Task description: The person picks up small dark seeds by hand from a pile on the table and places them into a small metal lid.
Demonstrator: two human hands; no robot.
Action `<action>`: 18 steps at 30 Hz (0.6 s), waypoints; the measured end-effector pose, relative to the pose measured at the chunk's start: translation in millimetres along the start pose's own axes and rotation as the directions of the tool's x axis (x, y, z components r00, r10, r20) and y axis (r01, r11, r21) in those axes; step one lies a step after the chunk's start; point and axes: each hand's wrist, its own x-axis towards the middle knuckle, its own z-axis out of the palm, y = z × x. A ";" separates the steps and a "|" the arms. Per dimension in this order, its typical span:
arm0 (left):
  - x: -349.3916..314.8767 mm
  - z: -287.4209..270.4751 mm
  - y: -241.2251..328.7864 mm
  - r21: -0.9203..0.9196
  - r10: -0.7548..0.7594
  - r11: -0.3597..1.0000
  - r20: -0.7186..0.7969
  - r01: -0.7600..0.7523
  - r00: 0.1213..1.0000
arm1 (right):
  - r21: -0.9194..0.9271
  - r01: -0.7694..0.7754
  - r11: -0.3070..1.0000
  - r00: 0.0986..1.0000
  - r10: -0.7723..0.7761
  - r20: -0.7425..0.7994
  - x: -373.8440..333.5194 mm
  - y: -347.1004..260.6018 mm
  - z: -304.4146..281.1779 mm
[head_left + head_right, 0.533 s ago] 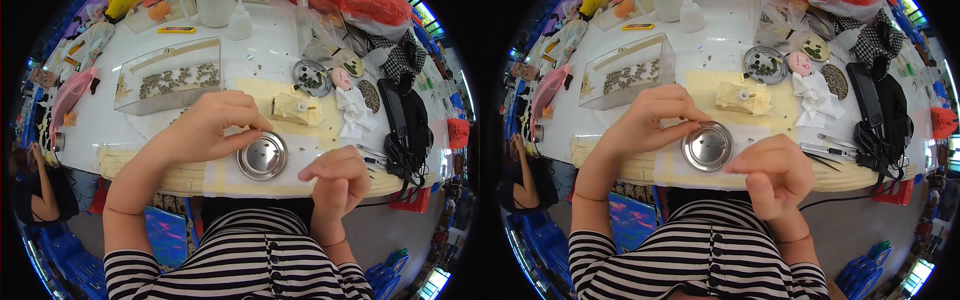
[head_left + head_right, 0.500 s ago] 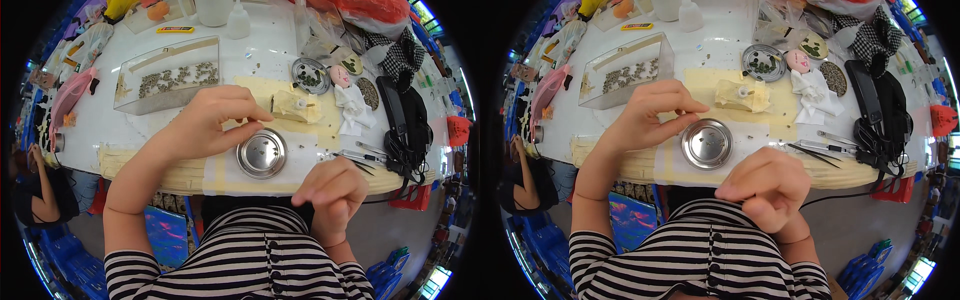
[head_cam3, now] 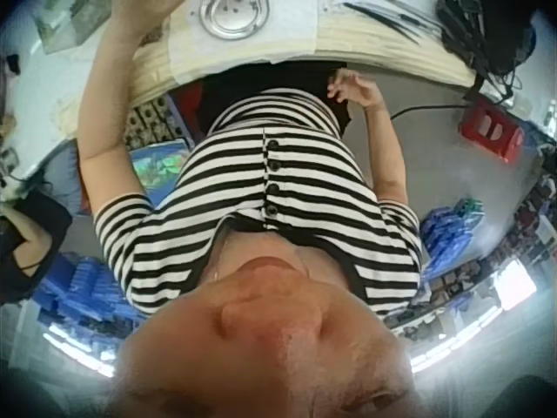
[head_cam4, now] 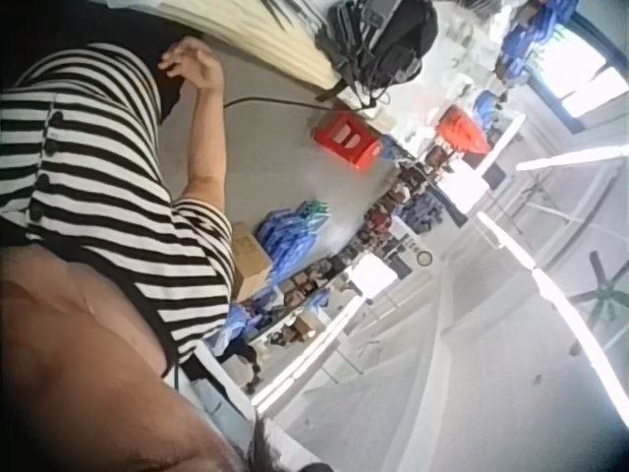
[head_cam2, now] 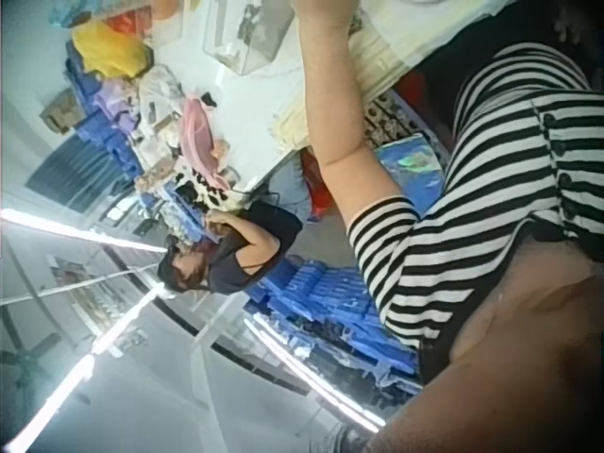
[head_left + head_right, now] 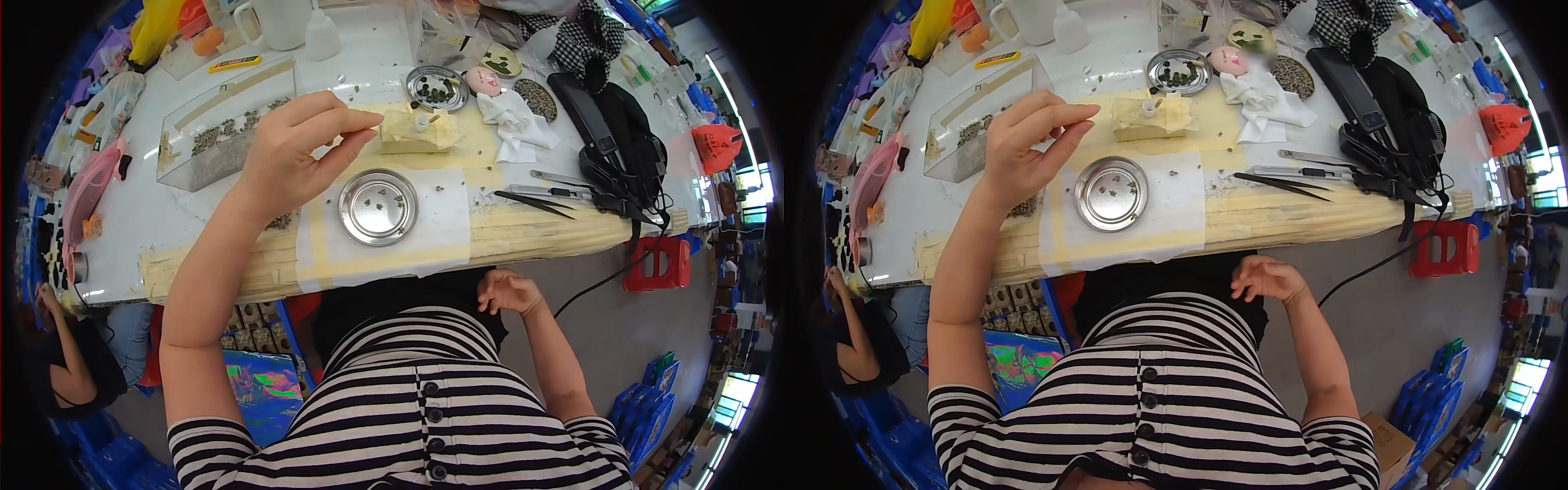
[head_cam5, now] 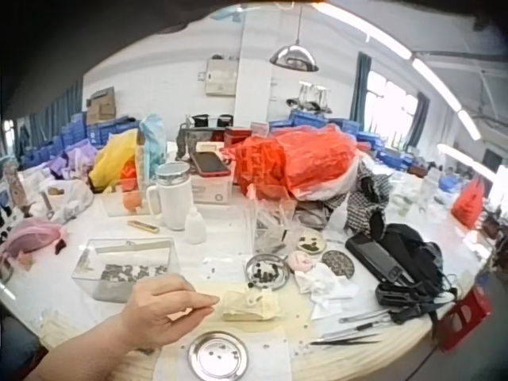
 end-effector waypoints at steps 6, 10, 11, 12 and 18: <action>18.6 14.6 4.0 -0.028 0.002 1.000 -0.041 -0.003 0.999 | -0.185 0.261 0.948 0.432 -0.286 -0.855 -76.4 65.0 -173.9; 8.9 6.2 -1.6 0.049 0.003 0.999 -0.027 -0.001 1.000 | -0.274 -0.942 0.192 0.276 -0.018 -0.961 -67.6 141.7 -141.1; 6.9 4.8 -2.0 0.067 0.006 0.998 -0.025 -0.004 1.000 | -0.256 -0.954 0.154 0.264 0.038 -0.964 -82.1 157.5 -122.9; 9.3 4.4 -1.8 0.080 0.041 0.996 -0.026 -0.039 0.999 | -0.233 -0.960 0.153 0.245 0.069 -0.967 -96.8 167.2 -108.3; 3.6 1.4 13.1 0.030 0.027 0.999 -0.044 -0.026 0.999 | -0.160 -0.969 0.190 0.186 0.130 -0.974 -139.0 174.7 -65.0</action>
